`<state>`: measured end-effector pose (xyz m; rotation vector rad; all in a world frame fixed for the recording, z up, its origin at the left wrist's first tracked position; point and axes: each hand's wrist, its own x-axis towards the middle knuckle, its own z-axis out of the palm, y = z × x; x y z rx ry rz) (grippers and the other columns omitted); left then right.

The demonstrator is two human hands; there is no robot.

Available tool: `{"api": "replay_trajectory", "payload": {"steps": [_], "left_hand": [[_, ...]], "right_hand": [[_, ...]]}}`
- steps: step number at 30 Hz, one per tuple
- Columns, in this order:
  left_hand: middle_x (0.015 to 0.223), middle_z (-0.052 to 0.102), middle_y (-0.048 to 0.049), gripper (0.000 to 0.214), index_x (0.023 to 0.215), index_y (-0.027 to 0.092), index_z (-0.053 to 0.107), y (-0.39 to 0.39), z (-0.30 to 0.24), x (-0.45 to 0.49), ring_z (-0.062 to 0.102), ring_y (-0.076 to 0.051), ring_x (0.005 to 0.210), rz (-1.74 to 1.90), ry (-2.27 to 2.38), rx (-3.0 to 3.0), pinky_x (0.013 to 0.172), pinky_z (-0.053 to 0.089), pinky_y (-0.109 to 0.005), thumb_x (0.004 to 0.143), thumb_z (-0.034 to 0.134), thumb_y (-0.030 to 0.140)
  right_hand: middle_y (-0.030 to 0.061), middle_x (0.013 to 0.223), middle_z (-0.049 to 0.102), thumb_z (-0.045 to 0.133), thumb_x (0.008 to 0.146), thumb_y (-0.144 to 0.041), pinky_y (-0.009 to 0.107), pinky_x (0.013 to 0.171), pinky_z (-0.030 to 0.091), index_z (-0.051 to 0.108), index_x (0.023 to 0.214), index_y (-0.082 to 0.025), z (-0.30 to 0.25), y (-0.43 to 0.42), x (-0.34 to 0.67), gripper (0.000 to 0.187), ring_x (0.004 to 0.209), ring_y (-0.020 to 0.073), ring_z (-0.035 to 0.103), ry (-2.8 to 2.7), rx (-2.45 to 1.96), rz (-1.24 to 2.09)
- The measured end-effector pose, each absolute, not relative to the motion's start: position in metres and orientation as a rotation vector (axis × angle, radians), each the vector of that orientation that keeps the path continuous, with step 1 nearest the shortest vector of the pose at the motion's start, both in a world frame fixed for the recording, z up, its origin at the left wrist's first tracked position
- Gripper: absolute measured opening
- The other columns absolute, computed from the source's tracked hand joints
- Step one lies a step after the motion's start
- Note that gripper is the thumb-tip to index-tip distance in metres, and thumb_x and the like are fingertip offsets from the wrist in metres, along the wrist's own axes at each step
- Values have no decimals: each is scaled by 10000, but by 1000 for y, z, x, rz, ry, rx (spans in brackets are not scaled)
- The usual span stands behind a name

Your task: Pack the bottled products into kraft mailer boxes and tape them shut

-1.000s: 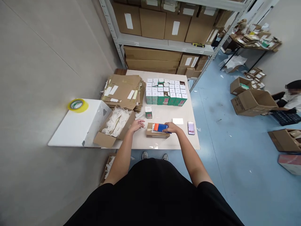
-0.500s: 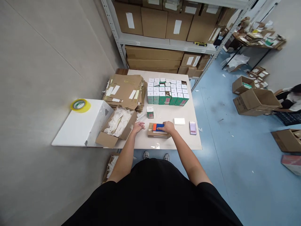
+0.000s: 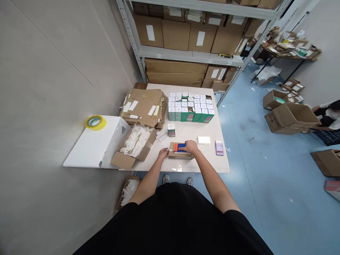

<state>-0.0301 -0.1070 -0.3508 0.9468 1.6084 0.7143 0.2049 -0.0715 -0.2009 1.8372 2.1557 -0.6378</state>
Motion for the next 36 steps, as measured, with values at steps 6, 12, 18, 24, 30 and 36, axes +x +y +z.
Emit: {"api": "replay_trajectory", "payload": {"steps": [6,12,18,24,30,36], "left_hand": [[1280,676,-105,519,1337,223,665,-107,-332,-51,676,-225,1104,725,1682,1155,1011,516,-338,821,710,252],[1679,369,-94,957,1490,330,600,-80,-299,-56,555,-358,1372,291,1325,1778,1089,483,-372,599,941,409],[1661,441,-60,958,1522,403,548,-73,-288,-52,512,-371,1438,96,1393,1837,1086,460,-371,641,923,437],[1511,619,-52,973,1511,407,560,-69,-285,-51,579,-349,1374,98,1417,1786,1041,470,-342,608,923,388],[1483,645,-52,988,1475,385,606,-65,-284,-50,603,-346,1349,168,1425,1712,1022,480,-327,545,940,374],[1435,681,-24,961,1420,370,659,-63,-285,-52,651,-309,1281,263,1390,1643,994,497,-289,503,942,318]], "right_hand": [[152,1080,779,668,828,-783,303,774,487,764,1029,-189,-199,-71,204,634,1033,301,713,2160,1812,-665],[158,1090,777,669,833,-764,304,751,489,780,1038,-177,-194,-63,204,631,1032,300,713,2135,1769,-780],[156,1088,773,733,778,-768,297,715,496,782,1034,-171,-190,-55,199,651,999,287,720,2033,1793,-819],[143,1060,777,766,749,-763,292,696,492,782,994,-187,-184,-52,218,627,970,284,727,2027,1779,-839],[152,1015,777,782,761,-702,293,680,476,785,936,-177,-181,-54,281,553,934,288,734,1987,1832,-742],[142,961,781,778,767,-680,301,657,463,790,905,-187,-181,-70,346,512,868,284,731,1912,1955,-790]]}}
